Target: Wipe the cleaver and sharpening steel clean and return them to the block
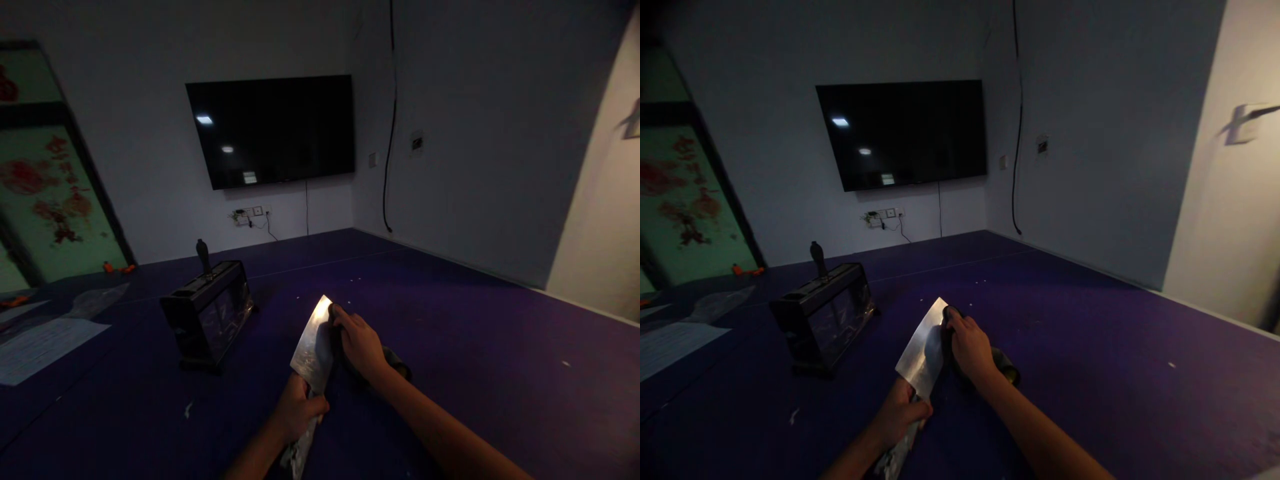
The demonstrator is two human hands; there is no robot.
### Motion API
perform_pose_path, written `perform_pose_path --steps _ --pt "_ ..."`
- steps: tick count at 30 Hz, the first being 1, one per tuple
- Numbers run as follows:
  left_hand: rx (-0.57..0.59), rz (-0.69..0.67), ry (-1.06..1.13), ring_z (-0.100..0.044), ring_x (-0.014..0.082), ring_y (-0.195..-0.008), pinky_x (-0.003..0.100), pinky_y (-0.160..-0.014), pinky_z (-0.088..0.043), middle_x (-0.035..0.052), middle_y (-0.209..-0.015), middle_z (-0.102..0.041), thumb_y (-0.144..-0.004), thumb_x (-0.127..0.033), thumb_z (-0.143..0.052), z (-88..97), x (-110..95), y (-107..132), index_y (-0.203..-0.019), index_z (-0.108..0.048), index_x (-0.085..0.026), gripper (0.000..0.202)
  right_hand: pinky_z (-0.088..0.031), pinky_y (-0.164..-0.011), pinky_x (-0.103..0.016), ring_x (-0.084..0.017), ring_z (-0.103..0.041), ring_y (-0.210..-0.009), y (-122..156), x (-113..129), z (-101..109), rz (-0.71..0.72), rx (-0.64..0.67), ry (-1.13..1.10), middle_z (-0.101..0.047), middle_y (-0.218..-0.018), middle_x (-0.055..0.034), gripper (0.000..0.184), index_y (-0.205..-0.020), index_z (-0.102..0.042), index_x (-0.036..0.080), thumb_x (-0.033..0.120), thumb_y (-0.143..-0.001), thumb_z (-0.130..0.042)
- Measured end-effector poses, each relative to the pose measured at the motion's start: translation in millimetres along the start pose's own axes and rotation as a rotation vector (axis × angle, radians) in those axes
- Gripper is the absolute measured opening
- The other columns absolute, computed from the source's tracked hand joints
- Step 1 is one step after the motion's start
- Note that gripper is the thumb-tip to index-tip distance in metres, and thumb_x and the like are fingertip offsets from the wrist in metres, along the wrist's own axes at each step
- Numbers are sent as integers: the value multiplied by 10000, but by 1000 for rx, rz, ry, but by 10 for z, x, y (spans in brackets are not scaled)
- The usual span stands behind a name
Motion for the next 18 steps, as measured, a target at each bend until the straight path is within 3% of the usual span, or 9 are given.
perform_pose_path --steps 18 --pt "-55 7 -31 -386 82 -418 211 -443 -280 -74 -455 -439 -530 -124 -528 56 -9 1 -780 -502 -169 256 -396 -738 -266 -191 -540 -859 3 -143 -18 -68 -3 84 -628 -911 -70 400 -1128 -487 157 79 -752 -374"
Point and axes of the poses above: each hand's wrist, its own y-axis away from the middle knuckle, its own z-axis out of the back of the hand, x = y × z, the point moved 9 cm from there along -y, towards the middle knuckle
